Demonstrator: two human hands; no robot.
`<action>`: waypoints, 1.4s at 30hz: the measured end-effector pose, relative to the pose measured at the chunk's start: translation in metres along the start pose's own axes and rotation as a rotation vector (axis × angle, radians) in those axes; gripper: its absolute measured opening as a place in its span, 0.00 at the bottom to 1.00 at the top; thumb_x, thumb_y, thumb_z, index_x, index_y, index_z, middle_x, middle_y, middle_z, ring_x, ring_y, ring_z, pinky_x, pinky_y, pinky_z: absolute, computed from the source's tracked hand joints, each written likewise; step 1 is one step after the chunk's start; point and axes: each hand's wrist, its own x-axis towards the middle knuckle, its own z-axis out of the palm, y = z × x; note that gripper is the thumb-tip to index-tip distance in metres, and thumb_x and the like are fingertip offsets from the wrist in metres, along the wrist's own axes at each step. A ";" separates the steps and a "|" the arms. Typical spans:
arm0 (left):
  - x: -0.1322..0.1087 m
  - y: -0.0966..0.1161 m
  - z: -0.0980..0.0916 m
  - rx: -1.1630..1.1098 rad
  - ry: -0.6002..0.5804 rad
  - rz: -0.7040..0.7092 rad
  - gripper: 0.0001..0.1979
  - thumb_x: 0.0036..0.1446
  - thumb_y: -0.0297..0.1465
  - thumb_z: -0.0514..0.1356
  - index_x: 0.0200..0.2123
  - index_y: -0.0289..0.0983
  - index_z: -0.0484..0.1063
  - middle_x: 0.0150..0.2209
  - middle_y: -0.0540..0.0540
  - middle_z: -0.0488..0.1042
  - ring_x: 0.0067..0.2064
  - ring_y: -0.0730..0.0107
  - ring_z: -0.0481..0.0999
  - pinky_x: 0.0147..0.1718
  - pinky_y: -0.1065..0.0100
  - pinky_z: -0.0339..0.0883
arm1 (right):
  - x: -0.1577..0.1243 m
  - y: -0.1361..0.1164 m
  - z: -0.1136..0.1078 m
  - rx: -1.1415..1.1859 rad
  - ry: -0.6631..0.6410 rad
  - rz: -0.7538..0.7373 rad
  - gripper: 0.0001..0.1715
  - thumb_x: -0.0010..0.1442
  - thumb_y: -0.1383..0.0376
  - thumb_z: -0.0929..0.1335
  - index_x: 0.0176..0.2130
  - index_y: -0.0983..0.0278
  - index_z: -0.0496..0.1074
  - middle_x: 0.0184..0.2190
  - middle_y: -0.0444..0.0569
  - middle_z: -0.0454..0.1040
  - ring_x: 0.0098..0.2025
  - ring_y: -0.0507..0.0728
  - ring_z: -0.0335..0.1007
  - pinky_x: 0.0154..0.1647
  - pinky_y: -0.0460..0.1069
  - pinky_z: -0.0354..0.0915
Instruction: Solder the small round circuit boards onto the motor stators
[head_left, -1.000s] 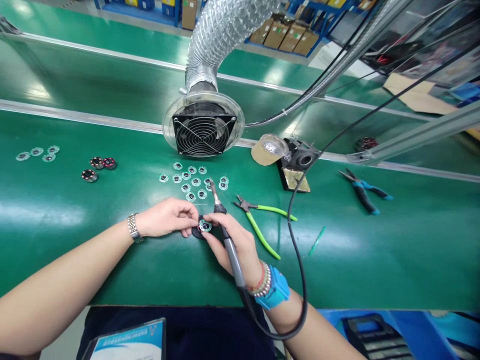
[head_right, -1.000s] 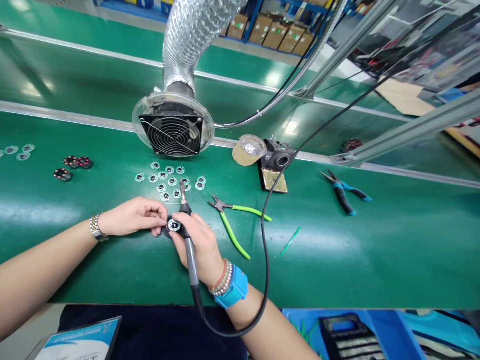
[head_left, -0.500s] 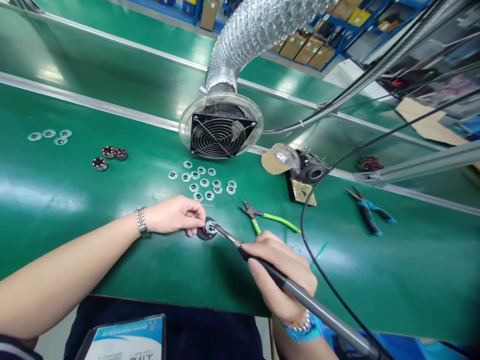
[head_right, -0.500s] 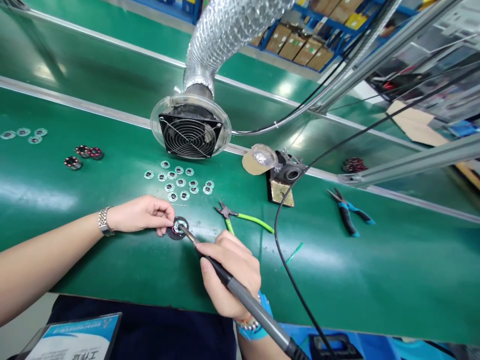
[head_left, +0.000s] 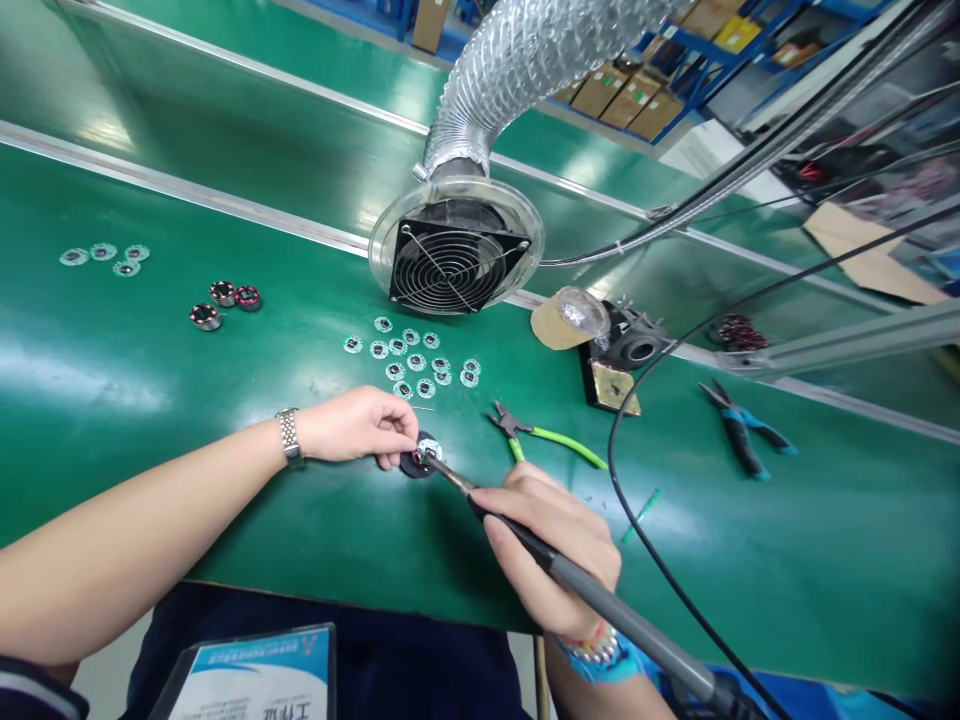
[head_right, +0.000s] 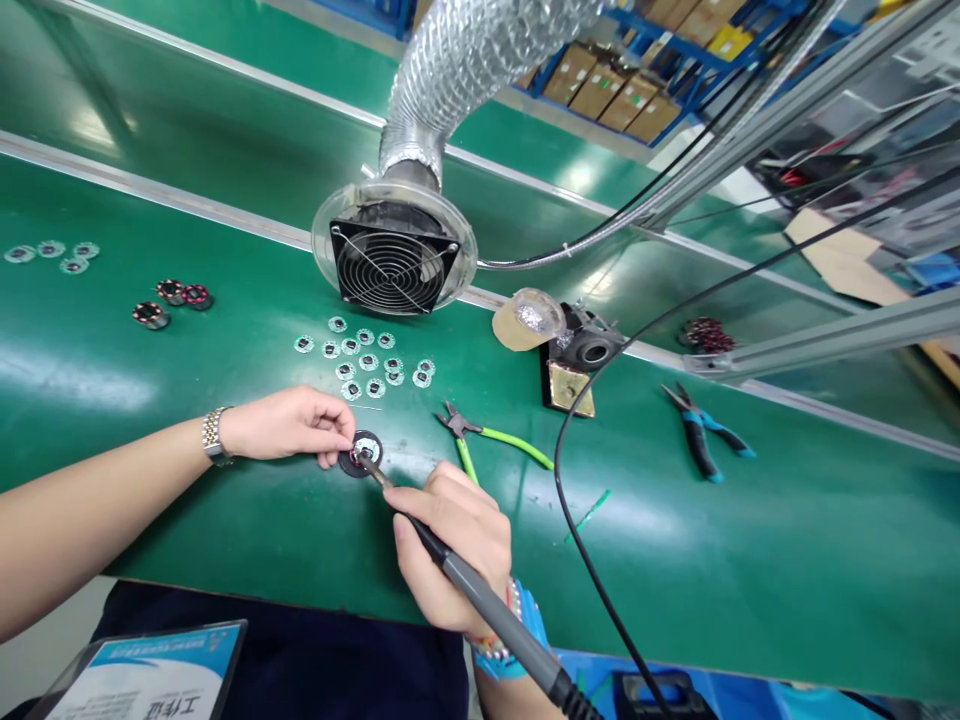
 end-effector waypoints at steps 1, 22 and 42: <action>0.000 0.000 0.000 0.000 0.003 -0.002 0.07 0.52 0.33 0.57 0.30 0.34 0.67 0.23 0.51 0.72 0.26 0.75 0.73 0.29 0.72 0.68 | 0.000 0.000 0.000 -0.002 -0.002 0.002 0.13 0.50 0.75 0.64 0.36 0.64 0.72 0.22 0.48 0.70 0.22 0.53 0.60 0.21 0.49 0.59; 0.000 0.002 0.001 -0.008 0.017 -0.022 0.07 0.51 0.33 0.58 0.29 0.34 0.67 0.22 0.51 0.72 0.26 0.75 0.74 0.28 0.72 0.68 | -0.007 0.006 -0.004 0.011 0.091 0.014 0.15 0.50 0.73 0.65 0.39 0.63 0.72 0.23 0.48 0.69 0.24 0.54 0.63 0.24 0.51 0.62; -0.012 0.008 0.001 0.084 0.068 0.024 0.07 0.52 0.31 0.57 0.33 0.34 0.68 0.25 0.51 0.71 0.27 0.76 0.72 0.29 0.73 0.66 | 0.002 0.031 0.033 -0.073 -0.077 0.140 0.19 0.54 0.72 0.67 0.46 0.60 0.63 0.38 0.47 0.72 0.37 0.53 0.69 0.41 0.48 0.68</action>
